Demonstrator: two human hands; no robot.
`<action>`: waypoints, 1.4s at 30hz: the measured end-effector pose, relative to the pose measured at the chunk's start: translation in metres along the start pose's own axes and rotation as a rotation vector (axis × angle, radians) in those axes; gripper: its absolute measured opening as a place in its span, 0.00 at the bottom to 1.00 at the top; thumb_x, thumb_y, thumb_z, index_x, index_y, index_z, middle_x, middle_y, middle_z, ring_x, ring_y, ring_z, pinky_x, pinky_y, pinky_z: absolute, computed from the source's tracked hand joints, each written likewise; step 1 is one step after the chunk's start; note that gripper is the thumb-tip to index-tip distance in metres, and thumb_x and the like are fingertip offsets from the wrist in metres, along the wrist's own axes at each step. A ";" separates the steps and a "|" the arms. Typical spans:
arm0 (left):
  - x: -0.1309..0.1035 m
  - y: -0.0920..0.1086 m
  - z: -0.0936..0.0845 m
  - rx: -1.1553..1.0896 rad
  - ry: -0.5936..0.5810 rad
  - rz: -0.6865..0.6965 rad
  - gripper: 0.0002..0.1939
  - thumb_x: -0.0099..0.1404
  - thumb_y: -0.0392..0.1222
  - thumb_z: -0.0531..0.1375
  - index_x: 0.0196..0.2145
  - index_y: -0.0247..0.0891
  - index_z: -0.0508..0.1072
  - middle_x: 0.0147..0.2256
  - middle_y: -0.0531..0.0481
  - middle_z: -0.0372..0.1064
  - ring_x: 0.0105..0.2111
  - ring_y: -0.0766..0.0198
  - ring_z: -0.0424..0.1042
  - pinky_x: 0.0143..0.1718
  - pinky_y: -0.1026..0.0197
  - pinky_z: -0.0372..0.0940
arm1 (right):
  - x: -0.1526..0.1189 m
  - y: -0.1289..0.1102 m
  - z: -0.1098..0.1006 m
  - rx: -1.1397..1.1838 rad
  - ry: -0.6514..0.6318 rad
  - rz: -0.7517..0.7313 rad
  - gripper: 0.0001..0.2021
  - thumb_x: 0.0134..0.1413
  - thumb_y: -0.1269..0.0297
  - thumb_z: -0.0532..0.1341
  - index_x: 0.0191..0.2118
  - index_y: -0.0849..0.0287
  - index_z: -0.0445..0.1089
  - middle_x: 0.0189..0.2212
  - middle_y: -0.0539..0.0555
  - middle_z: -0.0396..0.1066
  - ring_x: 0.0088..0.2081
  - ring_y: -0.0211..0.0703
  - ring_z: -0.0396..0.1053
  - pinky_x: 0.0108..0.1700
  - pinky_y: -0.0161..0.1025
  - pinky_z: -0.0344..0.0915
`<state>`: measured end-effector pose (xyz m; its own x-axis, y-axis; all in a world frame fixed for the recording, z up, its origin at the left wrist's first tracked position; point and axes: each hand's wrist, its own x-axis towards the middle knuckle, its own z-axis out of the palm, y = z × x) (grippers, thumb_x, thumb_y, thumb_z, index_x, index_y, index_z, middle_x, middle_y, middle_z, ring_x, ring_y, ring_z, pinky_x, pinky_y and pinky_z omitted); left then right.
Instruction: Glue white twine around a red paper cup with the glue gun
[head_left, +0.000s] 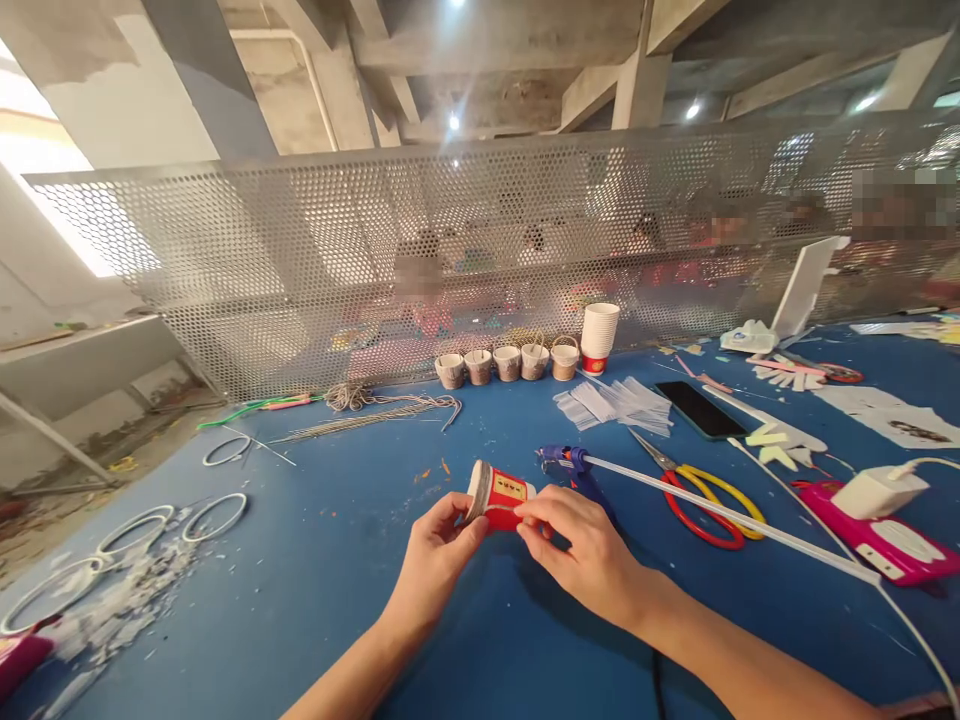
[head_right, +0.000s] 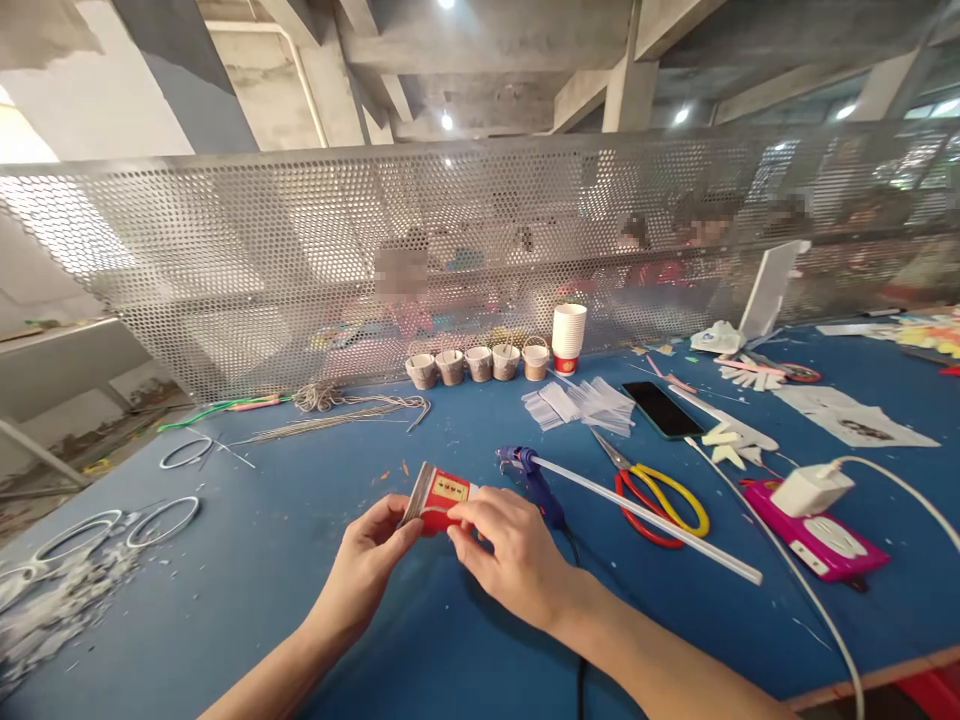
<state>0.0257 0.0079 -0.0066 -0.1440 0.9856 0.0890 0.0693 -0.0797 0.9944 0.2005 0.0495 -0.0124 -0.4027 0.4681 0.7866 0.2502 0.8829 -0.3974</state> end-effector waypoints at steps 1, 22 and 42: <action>0.000 0.002 0.001 0.001 0.000 0.000 0.11 0.55 0.46 0.63 0.27 0.35 0.73 0.26 0.51 0.72 0.30 0.62 0.70 0.37 0.62 0.65 | 0.001 -0.001 -0.004 0.010 0.002 0.014 0.06 0.61 0.71 0.54 0.37 0.59 0.67 0.26 0.51 0.68 0.27 0.37 0.65 0.32 0.36 0.65; 0.004 -0.001 0.004 0.075 0.046 -0.015 0.06 0.50 0.40 0.61 0.27 0.36 0.70 0.25 0.54 0.67 0.26 0.66 0.64 0.29 0.66 0.60 | 0.005 0.077 -0.024 -0.013 -0.361 0.854 0.09 0.50 0.59 0.59 0.30 0.59 0.71 0.16 0.46 0.65 0.20 0.40 0.65 0.24 0.36 0.61; 0.003 -0.011 -0.004 0.273 -0.013 0.015 0.03 0.56 0.37 0.58 0.28 0.38 0.72 0.27 0.52 0.71 0.29 0.64 0.69 0.33 0.65 0.64 | -0.012 0.003 -0.041 0.102 -0.315 0.513 0.14 0.58 0.53 0.55 0.25 0.51 0.66 0.18 0.48 0.70 0.23 0.41 0.71 0.21 0.32 0.65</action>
<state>0.0201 0.0107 -0.0169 -0.1287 0.9865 0.1012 0.3352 -0.0527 0.9407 0.2424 0.0446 -0.0032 -0.4980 0.8094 0.3111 0.4019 0.5333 -0.7443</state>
